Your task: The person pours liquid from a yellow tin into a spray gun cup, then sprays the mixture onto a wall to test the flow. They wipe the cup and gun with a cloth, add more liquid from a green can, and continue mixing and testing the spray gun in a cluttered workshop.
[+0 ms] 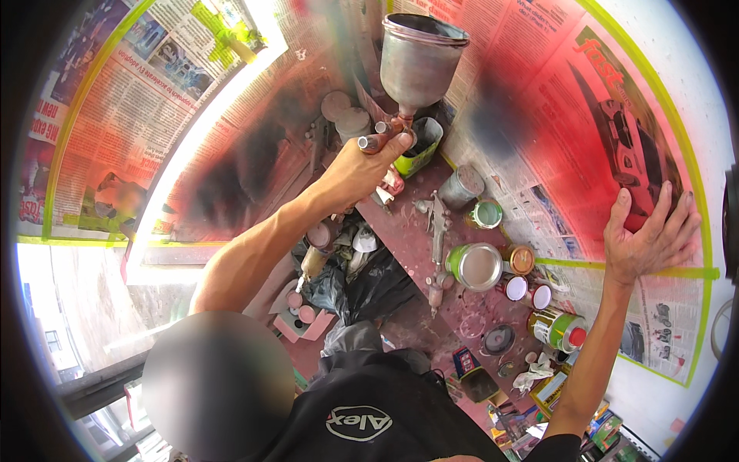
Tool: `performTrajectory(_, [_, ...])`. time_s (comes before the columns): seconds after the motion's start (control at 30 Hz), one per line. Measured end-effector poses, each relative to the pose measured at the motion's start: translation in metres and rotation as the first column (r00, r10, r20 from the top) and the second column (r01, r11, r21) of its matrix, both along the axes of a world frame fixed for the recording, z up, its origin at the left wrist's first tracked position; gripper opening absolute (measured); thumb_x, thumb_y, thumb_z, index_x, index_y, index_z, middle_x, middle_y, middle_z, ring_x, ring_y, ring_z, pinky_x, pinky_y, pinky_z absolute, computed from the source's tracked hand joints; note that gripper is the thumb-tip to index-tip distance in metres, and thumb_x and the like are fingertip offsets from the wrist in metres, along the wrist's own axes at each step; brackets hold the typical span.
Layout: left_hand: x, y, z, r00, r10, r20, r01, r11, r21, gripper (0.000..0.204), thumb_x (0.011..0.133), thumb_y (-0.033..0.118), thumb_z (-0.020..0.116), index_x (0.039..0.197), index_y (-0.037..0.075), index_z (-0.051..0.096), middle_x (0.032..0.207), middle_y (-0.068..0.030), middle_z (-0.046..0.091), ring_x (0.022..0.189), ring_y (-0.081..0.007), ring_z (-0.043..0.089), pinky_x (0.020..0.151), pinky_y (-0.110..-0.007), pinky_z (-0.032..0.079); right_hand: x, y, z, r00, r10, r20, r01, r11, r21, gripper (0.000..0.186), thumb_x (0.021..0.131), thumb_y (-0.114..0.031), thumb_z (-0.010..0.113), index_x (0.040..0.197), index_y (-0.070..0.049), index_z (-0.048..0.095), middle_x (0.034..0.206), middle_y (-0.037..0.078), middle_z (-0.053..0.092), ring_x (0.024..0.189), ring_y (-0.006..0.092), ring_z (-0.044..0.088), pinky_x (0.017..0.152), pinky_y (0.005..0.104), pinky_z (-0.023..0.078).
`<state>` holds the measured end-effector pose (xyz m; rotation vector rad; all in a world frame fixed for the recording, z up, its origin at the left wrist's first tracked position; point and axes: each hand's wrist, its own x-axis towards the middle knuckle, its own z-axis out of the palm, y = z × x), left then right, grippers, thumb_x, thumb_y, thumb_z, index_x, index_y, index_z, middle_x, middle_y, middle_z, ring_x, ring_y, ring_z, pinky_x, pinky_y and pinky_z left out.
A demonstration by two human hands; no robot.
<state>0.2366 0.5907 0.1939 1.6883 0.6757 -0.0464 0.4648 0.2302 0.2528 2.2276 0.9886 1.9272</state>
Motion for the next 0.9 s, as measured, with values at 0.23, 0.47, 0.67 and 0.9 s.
performTrajectory(0.23, [-0.021,0.000,-0.002,0.989,0.061,0.136,-0.048,0.994,-0.096,0.033,0.094,0.008,0.063,0.126,0.005,0.057,0.078,-0.0004,0.054,0.054,-0.0099,0.049,0.050,-0.029,0.041,0.001,-0.002,0.002,1.000,0.006,0.007,-0.006,1.000,0.003,0.062,0.095,-0.060,0.069,0.144,-0.022,0.064,0.158,0.006,0.054,0.150,0.0304,0.042,0.124,0.0511,0.019])
performTrajectory(0.47, [-0.049,0.033,0.020,0.992,0.123,-0.008,-0.117,0.963,0.243,0.027,0.090,0.006,0.063,0.116,0.002,0.059,0.070,0.0001,0.053,0.053,-0.0089,0.052,0.046,-0.027,0.043,0.000,0.000,-0.001,0.999,-0.033,0.002,0.033,0.999,0.037,0.060,0.094,-0.060,0.070,0.143,-0.026,0.065,0.154,-0.002,0.057,0.142,0.0258,0.051,0.122,0.0485,0.023])
performTrajectory(0.67, [-0.069,0.054,0.002,0.982,0.179,-0.052,-0.120,0.818,0.562,0.038,0.089,0.024,0.074,0.115,-0.002,0.064,0.078,-0.0062,0.063,0.069,-0.0167,0.063,0.064,-0.034,0.052,0.000,0.000,-0.001,1.000,-0.003,-0.023,0.004,0.999,0.053,0.059,0.093,-0.059,0.070,0.143,-0.028,0.066,0.153,-0.005,0.059,0.144,0.0238,0.050,0.120,0.0473,0.027])
performTrajectory(0.9, [-0.070,0.067,-0.014,0.974,0.217,-0.060,-0.053,0.477,0.877,0.053,0.087,0.025,0.072,0.131,-0.003,0.063,0.107,-0.0202,0.073,0.102,-0.0371,0.072,0.093,-0.048,0.054,-0.004,-0.001,0.001,1.000,-0.007,-0.013,0.008,0.999,0.042,0.060,0.093,-0.057,0.073,0.144,-0.026,0.065,0.154,-0.005,0.058,0.145,0.0222,0.048,0.118,0.0450,0.028])
